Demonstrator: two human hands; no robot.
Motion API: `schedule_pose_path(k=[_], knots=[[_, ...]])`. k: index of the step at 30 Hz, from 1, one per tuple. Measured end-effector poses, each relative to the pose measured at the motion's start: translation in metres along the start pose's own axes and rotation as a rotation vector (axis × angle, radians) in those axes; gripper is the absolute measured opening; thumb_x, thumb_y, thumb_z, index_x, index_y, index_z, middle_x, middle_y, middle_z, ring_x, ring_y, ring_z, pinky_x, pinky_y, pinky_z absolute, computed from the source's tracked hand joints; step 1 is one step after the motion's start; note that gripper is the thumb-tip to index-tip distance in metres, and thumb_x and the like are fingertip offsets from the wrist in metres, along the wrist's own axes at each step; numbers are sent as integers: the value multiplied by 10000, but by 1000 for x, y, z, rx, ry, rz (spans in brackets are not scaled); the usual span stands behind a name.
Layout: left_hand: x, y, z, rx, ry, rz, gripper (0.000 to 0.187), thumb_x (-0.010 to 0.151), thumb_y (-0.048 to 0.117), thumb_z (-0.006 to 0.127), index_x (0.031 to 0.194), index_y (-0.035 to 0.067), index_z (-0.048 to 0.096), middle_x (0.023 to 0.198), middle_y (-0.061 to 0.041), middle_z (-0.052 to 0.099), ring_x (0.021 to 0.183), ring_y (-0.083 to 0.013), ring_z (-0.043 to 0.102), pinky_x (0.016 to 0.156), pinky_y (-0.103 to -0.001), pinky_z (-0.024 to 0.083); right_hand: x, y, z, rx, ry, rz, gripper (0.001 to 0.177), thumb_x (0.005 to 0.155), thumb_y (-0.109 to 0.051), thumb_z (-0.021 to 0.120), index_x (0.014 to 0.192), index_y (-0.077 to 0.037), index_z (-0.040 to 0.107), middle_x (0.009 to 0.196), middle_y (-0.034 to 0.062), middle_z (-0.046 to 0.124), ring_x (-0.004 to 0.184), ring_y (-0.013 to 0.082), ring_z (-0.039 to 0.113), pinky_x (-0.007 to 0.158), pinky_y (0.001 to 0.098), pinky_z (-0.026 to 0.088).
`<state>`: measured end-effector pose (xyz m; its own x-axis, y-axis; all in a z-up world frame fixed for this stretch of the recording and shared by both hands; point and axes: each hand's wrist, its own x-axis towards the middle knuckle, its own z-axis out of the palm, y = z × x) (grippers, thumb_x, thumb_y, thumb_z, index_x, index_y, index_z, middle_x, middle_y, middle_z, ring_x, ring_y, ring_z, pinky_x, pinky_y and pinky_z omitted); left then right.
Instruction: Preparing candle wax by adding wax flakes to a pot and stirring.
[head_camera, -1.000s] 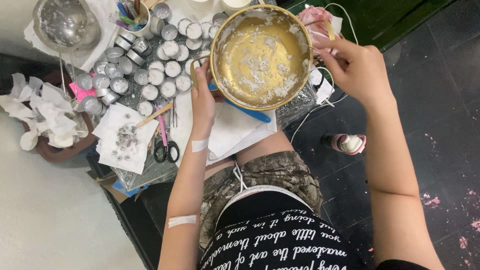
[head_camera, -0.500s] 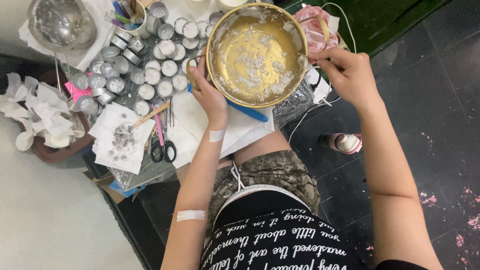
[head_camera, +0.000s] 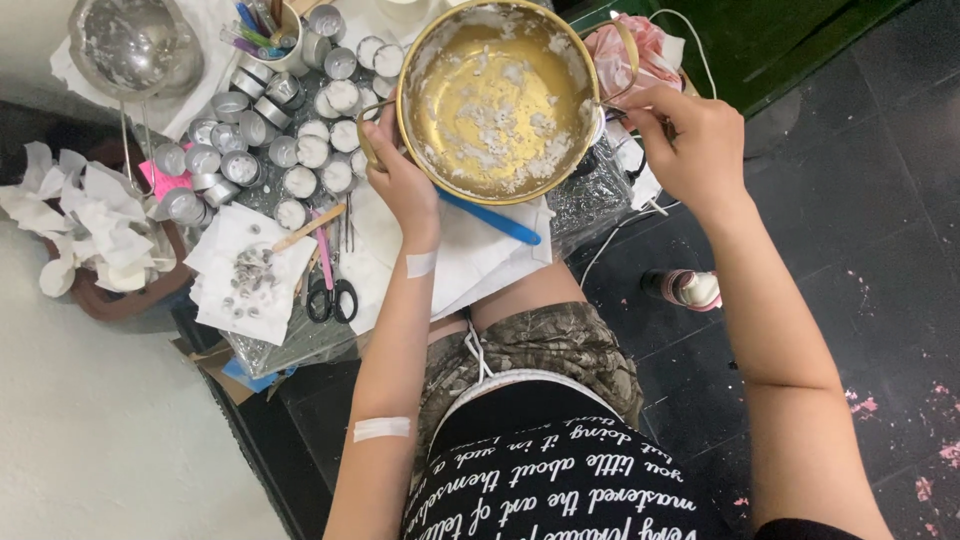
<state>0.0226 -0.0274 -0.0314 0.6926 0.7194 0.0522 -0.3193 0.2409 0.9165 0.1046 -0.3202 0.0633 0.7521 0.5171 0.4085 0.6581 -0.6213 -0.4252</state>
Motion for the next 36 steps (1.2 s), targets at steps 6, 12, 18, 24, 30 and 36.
schedule_pose_path(k=[6, 12, 18, 24, 30, 36], knots=[[2, -3, 2, 23, -2, 59, 664, 1154, 435, 322, 1388, -117, 607, 1352, -155, 683, 1219, -196, 650, 1094, -329, 487, 2, 12, 9, 314, -139, 227, 164, 1040, -23, 671, 1178, -38, 759, 920, 76, 765, 749, 100, 676, 662, 248, 492], [0, 3, 7, 33, 32, 98, 668, 1153, 433, 332, 1380, -131, 609, 1356, -175, 689, 1228, -209, 665, 1100, -334, 498, -1, 30, 15, 449, -209, 355, 138, 1035, -66, 671, 1144, -32, 748, 993, 55, 775, 910, 65, 711, 796, 212, 537], [1, -1, 8, -20, 48, 86, 648, 1154, 412, 348, 1385, -140, 594, 1365, -175, 678, 1234, -213, 658, 1094, -338, 500, -7, -13, 11, 403, -292, 490, 162, 999, -104, 694, 1118, -51, 789, 813, 52, 695, 720, 86, 550, 662, 258, 458], [0, -3, 5, 9, 23, 123, 641, 1165, 401, 340, 1397, -141, 593, 1365, -171, 681, 1239, -210, 653, 1110, -339, 494, -14, -31, 11, 445, -307, 527, 160, 985, -108, 673, 1106, -59, 765, 724, -15, 646, 641, 42, 504, 585, 241, 415], [-7, -1, 7, -11, 68, 93, 640, 1157, 405, 324, 1410, -127, 573, 1410, -171, 653, 1288, -217, 635, 1119, -336, 482, -31, -44, 24, 541, -198, 571, 142, 1008, -100, 662, 1092, -52, 767, 628, -30, 530, 552, 23, 386, 503, 245, 299], [-13, 1, 9, 5, 96, 88, 653, 1158, 418, 329, 1392, -133, 589, 1386, -185, 665, 1261, -227, 642, 1105, -333, 479, -52, -46, 50, 685, -57, 541, 132, 1038, -73, 626, 1110, -1, 709, 779, -112, 620, 620, -9, 422, 535, 211, 321]])
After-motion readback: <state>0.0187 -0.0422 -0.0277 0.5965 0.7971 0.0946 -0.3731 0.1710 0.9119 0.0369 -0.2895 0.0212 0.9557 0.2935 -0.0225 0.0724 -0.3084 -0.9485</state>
